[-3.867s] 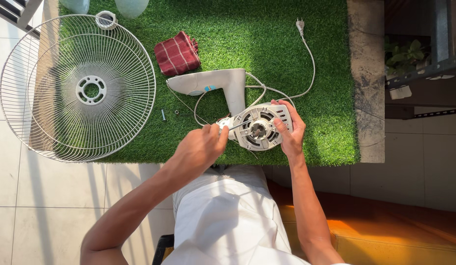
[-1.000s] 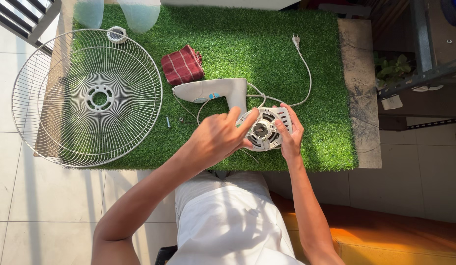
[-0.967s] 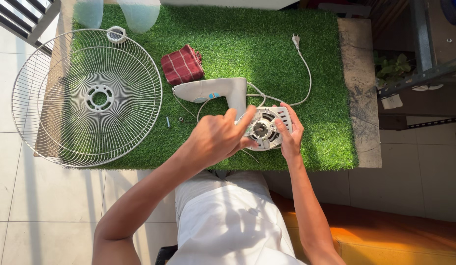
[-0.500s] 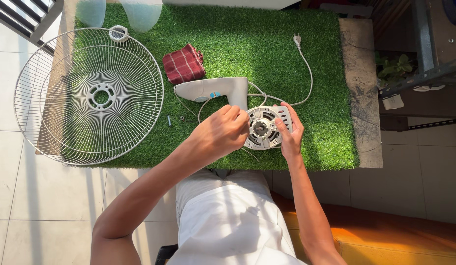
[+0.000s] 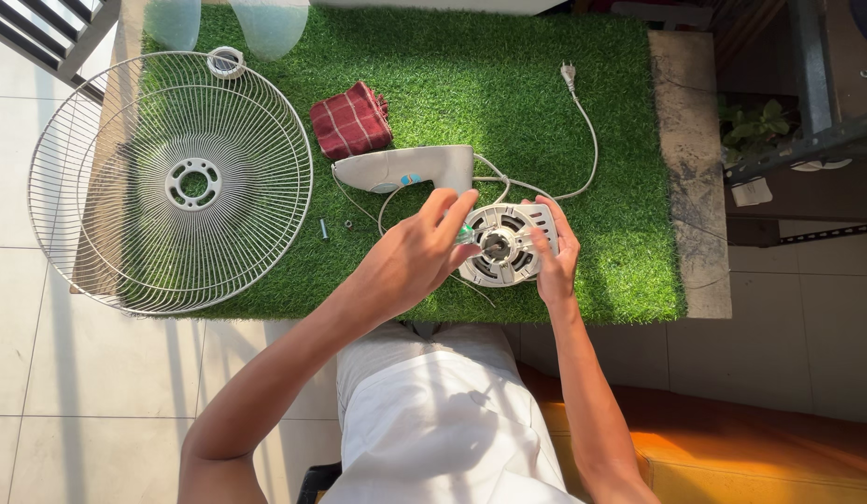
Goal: The person assembles a white pedestal fan on a green artificial turf mat. They use a screwdriver to tighten screws on the motor housing, then attach the fan neck to the motor and secure it with a bolt and screwdriver.
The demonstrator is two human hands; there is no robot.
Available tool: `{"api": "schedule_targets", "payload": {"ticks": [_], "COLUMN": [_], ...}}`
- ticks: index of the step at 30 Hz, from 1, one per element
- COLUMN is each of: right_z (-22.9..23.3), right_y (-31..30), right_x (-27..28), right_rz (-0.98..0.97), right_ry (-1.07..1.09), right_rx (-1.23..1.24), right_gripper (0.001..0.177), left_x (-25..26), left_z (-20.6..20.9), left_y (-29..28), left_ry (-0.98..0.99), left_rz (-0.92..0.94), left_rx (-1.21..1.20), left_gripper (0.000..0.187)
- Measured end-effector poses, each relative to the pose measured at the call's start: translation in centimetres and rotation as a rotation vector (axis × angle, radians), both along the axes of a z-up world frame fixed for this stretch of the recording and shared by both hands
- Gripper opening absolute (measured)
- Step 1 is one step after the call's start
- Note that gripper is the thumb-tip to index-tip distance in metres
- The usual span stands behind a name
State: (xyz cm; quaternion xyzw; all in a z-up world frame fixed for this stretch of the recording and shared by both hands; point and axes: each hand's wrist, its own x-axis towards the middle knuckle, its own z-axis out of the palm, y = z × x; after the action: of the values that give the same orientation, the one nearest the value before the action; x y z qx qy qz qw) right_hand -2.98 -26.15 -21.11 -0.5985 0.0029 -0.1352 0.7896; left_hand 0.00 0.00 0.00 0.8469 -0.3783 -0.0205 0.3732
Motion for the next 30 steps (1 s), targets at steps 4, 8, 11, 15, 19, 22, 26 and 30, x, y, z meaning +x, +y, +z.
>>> {"api": "schedule_targets", "payload": {"ticks": [4,8,11,15,19,22,26,30], "right_z": [-0.5,0.2,1.5,2.7,2.4,2.1,2.9,5.5], "right_y": [-1.0,-2.6,-3.6,-4.8,-5.9,-6.0,-5.1,-3.4], "right_x": [-0.1,0.6,1.0,2.0,3.2,3.0,2.3,1.0], "right_rz": [-0.054,0.099,0.235,0.355,0.528,0.574,0.486,0.112], "right_ry": [0.061,0.270,0.354,0.440,0.502,0.544,0.541,0.464], "right_rx": [0.161,-0.039,-0.300,-0.443,-0.474,-0.445,-0.404,-0.728], "right_gripper": [0.090,0.104,0.107,0.109,0.111,0.115,0.102,0.067], "left_x": [0.0,0.0,-0.1,-0.2,-0.3,-0.2,-0.5,-0.6], "left_z": [-1.0,-2.2,-2.7,-2.9,-3.2,-3.2,-3.5,-3.6], "left_y": [0.5,0.7,0.6,1.1,1.6,1.8,1.8,1.6], "left_ry": [-0.078,-0.176,-0.215,-0.217,-0.240,-0.235,-0.219,-0.236], "left_rz": [-0.002,-0.063,-0.077,-0.092,-0.072,-0.070,-0.063,-0.030], "left_rx": [-0.070,-0.069,-0.068,-0.078,-0.079,-0.087,-0.085,-0.117], "left_gripper": [0.038,0.026,0.024,0.022,0.025,0.026,0.026,0.029]}}
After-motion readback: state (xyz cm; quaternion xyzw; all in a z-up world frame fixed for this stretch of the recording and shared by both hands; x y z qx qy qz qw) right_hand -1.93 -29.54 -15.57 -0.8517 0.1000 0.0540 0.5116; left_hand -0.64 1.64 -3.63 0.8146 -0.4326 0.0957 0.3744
